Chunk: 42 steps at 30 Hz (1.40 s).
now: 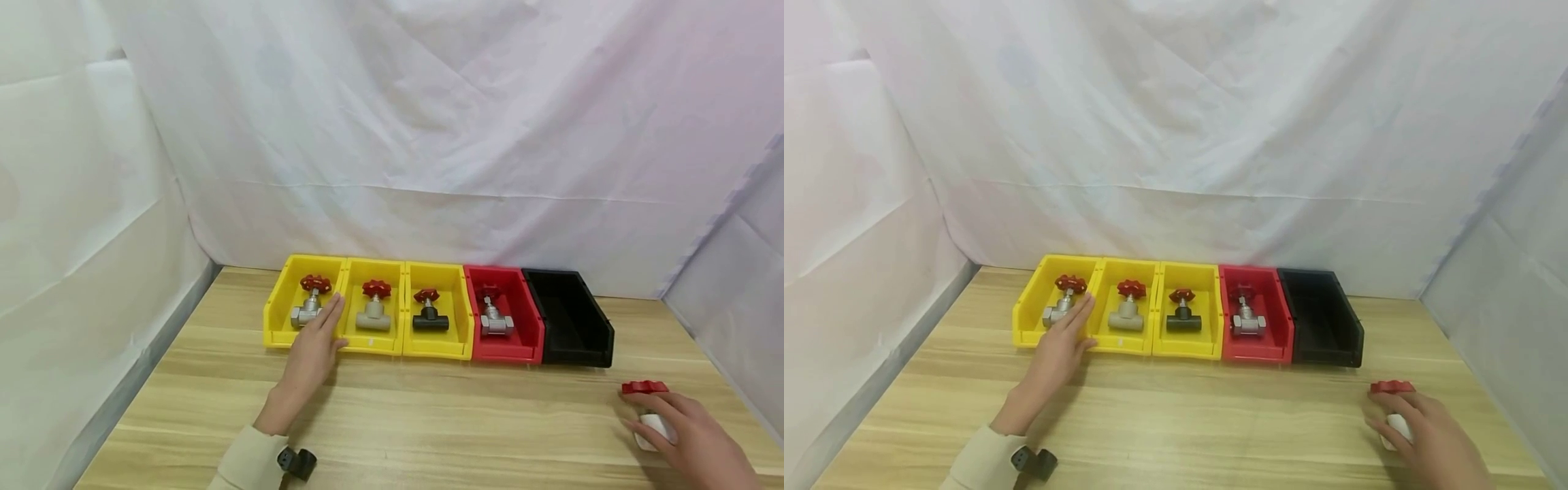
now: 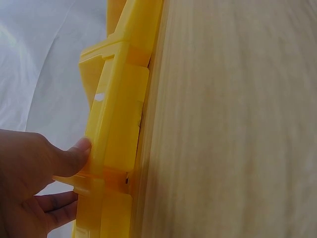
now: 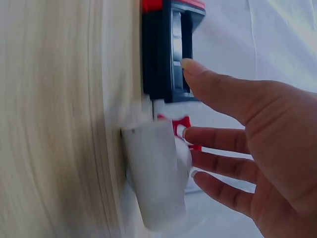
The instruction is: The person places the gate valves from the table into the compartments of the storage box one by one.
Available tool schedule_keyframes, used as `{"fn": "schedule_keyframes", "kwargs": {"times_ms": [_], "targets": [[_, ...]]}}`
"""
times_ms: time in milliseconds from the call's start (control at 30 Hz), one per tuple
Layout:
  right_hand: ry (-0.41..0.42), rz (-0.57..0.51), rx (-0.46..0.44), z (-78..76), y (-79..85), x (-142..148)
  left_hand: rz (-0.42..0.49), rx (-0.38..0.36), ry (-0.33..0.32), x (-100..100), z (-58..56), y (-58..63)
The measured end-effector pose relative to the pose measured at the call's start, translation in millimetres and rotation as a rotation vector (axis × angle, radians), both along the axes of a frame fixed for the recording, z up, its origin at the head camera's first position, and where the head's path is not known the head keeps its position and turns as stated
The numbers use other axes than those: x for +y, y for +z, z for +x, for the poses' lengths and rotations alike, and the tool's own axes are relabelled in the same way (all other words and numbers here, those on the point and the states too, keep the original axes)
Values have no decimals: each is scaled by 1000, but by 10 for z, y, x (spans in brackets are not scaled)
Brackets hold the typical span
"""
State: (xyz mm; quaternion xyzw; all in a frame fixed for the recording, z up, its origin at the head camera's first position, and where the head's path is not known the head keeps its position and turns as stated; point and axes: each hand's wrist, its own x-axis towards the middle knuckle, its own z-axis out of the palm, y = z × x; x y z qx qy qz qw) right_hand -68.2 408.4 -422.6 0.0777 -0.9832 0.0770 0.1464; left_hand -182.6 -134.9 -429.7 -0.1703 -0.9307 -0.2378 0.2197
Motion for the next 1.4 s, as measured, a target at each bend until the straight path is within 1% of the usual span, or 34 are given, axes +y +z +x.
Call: {"fn": "schedule_keyframes", "kwargs": {"times_ms": [67,267,467,700,800,1000,1200,1400], "targets": [[-19,1,-43,6,-2,52,-2,0,2,-1,-1,-1],[-104,-1,-239,19,-27,198,0,-5,2,-8,-1,-14],[-102,5,-335,26,-81,294,9,-10,2,-13,11,-9],[-81,-24,-389,38,-151,344,15,-16,-1,-9,19,-6],[-87,-29,-423,18,-195,344,13,-10,0,-11,17,-3],[-96,-23,-419,3,-252,362,10,-2,-3,-13,-1,-3],[-116,-6,-447,19,-239,385,11,-7,-4,0,-4,4],[-105,6,-498,34,-188,356,9,-10,4,5,-1,0]]}}
